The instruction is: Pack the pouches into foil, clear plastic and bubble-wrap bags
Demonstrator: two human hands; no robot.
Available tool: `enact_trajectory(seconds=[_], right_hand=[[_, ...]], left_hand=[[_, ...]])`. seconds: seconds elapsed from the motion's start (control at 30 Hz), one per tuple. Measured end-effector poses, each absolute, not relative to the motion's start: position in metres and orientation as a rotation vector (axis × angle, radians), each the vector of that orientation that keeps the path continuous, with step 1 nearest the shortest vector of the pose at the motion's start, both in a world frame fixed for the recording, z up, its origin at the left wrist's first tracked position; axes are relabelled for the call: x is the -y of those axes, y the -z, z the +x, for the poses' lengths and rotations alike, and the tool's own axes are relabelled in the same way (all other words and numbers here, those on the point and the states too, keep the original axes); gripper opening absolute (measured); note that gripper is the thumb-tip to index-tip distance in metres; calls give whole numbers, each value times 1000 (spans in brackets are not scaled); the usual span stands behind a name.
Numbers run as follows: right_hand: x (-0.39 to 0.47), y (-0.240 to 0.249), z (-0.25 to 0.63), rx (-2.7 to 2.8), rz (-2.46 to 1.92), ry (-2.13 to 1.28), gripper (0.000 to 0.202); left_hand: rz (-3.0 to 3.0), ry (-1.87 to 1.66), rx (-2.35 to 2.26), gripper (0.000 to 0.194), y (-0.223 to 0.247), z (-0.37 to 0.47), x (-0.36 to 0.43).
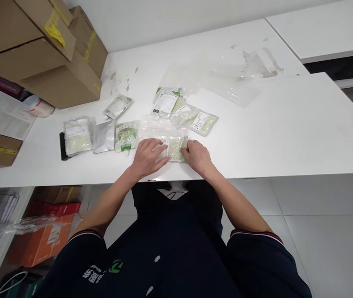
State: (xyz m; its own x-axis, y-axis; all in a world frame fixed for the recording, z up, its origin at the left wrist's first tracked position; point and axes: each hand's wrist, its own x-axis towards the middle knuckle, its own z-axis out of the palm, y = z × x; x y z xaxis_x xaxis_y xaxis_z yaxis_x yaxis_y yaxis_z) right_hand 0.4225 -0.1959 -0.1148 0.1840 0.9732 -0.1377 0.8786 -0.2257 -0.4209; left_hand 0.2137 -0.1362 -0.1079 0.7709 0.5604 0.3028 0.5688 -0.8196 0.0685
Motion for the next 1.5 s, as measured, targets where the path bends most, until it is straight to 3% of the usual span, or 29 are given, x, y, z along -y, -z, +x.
enact_trajectory(seconds=[0.1,0.27,0.43,0.5,0.6,0.73,0.93,1.1,1.17,1.3,1.5], right_hand=[[197,115,417,1743,-2266,-515,27],[199,121,426,1913,-1946,-168,46],[211,116,455,2278,-1545,-695,73],[220,111,459,2229,-1485,-812,65],[228,107,454,2035,-1499,-917,37],[216,109,443,1778,-1752,-895,31],[190,114,436,1665,-1994,-770,28],[189,110,425,1718,-2127,-688,16],[189,106,419,1743,-2232,-524,21],[175,98,412,1946,-2141,-237,53],[128,96,416,2165,-2021,-707,54]], left_hand=[[-3020,243,910,63,116,207,142],[-2990,31,897,48,125,216,132],[-3055,-77,911,52,99,215,145],[-3157,-136,879,49,80,206,154],[-3268,-267,882,42,53,195,155],[-3186,-298,1106,40,36,199,133],[-2864,186,1093,43,58,216,121],[-2916,281,1017,31,100,215,137],[-2955,257,1007,35,114,214,139],[-3017,199,1009,42,130,209,133],[-3068,265,928,40,125,199,129]])
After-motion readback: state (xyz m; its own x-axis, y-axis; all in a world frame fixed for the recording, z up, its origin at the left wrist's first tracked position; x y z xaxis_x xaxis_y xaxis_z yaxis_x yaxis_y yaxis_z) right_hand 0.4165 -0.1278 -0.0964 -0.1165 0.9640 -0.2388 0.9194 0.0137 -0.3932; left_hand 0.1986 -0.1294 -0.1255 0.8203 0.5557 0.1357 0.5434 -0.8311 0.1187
